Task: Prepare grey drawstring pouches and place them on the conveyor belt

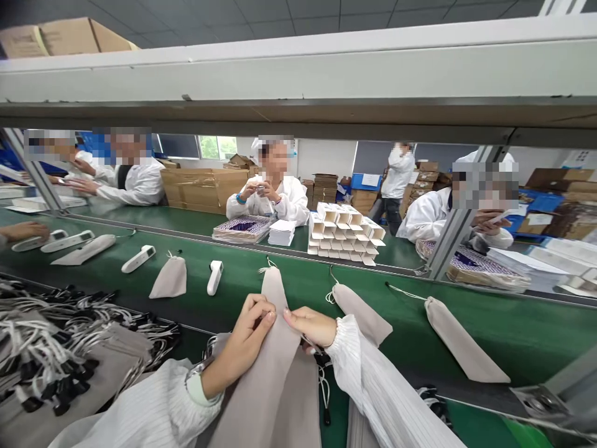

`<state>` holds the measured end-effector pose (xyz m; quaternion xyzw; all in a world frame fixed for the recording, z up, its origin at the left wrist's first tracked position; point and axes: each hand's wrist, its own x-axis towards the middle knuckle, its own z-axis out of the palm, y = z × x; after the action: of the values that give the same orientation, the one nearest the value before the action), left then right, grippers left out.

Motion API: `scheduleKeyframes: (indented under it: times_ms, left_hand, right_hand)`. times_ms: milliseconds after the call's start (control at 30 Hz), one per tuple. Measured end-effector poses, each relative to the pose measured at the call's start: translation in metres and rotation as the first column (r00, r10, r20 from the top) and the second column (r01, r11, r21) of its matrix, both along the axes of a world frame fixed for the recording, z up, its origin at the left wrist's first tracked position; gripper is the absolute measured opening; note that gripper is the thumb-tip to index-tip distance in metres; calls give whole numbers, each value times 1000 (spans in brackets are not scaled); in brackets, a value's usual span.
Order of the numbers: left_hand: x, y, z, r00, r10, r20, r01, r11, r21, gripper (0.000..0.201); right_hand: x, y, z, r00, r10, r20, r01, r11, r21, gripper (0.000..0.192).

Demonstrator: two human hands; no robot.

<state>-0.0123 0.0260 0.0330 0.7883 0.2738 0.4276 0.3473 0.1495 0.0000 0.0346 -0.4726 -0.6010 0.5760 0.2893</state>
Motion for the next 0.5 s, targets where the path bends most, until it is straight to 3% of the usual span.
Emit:
scheduleKeyframes:
  times_ms: [67, 100, 133, 167, 200, 233, 267, 300, 333, 367, 400, 433, 500]
  left_hand:
    - [-6, 3, 11, 995, 10, -99, -10, 1000, 0, 25]
    - [-10, 3, 19, 984, 9, -176, -14, 1000, -25, 24]
    - [-15, 1, 27, 963, -13, -269, -7, 997, -72, 25]
    - [-21, -4, 36, 927, -75, -368, 26, 991, -135, 27]
    - [-26, -11, 45, 881, -159, -446, 72, 976, -207, 30]
    - [-32, -19, 55, 826, -267, -496, 143, 951, -274, 32]
    - [-37, -29, 63, 782, -368, -503, 235, 922, -308, 35]
    - [-41, -39, 70, 798, -377, -470, 252, 917, -308, 38]
    - [-44, -48, 76, 813, -397, -425, 267, 904, -334, 40]
    - [-45, -55, 79, 836, -423, -349, 285, 879, -383, 41]
    - [-46, -59, 80, 870, -423, -254, 289, 854, -433, 41]
    - [-46, -61, 79, 903, -402, -151, 291, 831, -475, 40]
    - [-44, -58, 75, 959, -279, 38, 262, 834, -486, 36]
  right_hand:
    - [0, -1, 3, 984, -130, 124, 111, 983, 146, 62]
    - [3, -2, 4, 944, -283, 173, 219, 923, 316, 59]
    - [7, -2, 5, 868, -458, 192, 308, 800, 514, 54]
    - [14, -1, 4, 769, -615, 174, 347, 631, 693, 48]
    - [22, -1, 3, 673, -727, 137, 337, 466, 818, 44]
    - [31, -1, 3, 595, -796, 107, 305, 348, 887, 41]
    - [40, 0, 2, 541, -836, 91, 285, 284, 915, 41]
    - [47, 0, 3, 511, -856, 80, 295, 262, 919, 41]
    - [52, -1, 4, 508, -859, 62, 339, 265, 903, 41]
    - [53, -2, 7, 547, -836, 47, 397, 308, 864, 41]
    - [49, -4, 11, 637, -770, 37, 443, 405, 799, 41]
    - [41, -6, 15, 759, -651, 19, 450, 546, 707, 44]
    - [14, -14, 22, 961, -264, -78, 267, 824, 501, 54]
